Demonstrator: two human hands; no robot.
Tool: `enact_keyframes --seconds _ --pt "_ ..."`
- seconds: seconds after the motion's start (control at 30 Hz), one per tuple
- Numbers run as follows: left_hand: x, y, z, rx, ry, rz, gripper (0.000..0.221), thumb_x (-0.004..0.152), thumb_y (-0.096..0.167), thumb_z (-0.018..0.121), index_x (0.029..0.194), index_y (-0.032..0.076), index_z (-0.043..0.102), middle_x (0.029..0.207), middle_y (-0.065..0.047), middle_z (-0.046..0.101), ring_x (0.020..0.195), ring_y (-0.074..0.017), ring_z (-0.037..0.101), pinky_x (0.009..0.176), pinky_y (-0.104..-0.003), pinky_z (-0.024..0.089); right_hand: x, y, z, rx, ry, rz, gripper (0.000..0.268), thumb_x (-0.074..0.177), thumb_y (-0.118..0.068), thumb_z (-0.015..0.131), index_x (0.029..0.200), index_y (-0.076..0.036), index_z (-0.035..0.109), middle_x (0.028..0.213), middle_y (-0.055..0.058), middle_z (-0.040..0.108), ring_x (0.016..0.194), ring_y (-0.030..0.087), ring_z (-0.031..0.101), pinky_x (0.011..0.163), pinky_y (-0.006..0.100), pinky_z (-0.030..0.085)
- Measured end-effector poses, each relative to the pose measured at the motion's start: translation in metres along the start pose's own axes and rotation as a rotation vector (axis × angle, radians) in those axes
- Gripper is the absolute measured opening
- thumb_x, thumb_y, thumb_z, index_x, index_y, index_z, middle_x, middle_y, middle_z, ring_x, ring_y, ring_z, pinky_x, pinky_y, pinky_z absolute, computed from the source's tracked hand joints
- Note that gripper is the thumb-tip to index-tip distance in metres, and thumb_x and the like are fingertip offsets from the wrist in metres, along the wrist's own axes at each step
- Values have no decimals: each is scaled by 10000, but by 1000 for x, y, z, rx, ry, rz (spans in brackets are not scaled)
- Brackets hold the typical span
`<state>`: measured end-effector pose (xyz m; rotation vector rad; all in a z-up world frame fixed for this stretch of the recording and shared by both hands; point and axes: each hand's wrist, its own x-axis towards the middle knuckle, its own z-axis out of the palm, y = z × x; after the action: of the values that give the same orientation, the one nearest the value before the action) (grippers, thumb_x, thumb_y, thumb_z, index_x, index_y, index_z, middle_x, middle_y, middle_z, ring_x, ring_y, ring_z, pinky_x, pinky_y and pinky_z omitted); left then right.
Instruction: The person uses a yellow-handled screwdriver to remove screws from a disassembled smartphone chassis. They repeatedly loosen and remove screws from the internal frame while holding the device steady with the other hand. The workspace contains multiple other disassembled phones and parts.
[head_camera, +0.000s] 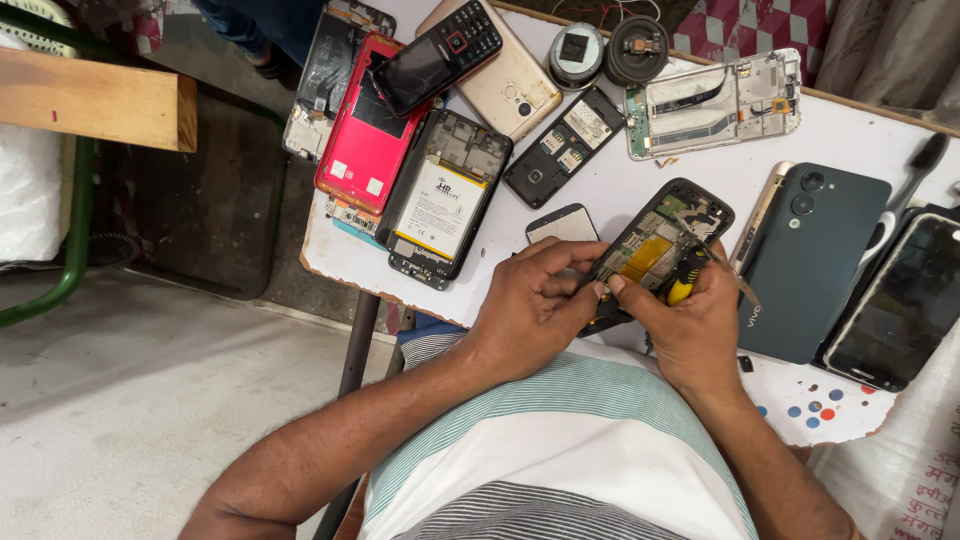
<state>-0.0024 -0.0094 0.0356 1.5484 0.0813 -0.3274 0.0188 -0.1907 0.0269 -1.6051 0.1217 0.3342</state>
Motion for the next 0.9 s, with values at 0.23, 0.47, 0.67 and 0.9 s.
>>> enact_keyframes --seconds 0.23,0.47,0.67,0.9 --pt "1 0 2 36 7 40 336 962 7 655 1298 -2 648 1129 -108 621 991 -140 723 835 -243 651 0 3 1 17 23 -11 417 868 64 745 1212 26 513 1075 88 701 937 119 706 822 262 609" --pt "1 1 1 21 -29 46 363 966 -19 621 1329 -8 618 1139 -104 596 1016 -173 738 877 -261 655 -1 1 1 -1 31 -35 442 872 62 735 1233 26 481 1087 107 696 949 136 720 826 270 627" --pt "0 1 1 15 -35 23 369 980 -37 585 1347 -8 595 1160 -113 591 1053 -197 748 880 -260 662 1 -2 3 24 23 1 468 849 69 753 1226 22 480 1073 112 698 939 148 727 814 279 637" --pt "0 -2 0 -16 -19 21 363 982 -42 584 1344 -23 594 1196 -124 587 1062 -189 734 889 -264 654 2 -4 4 -36 25 18 454 831 58 778 1200 20 516 1047 109 722 912 146 735 798 284 636"
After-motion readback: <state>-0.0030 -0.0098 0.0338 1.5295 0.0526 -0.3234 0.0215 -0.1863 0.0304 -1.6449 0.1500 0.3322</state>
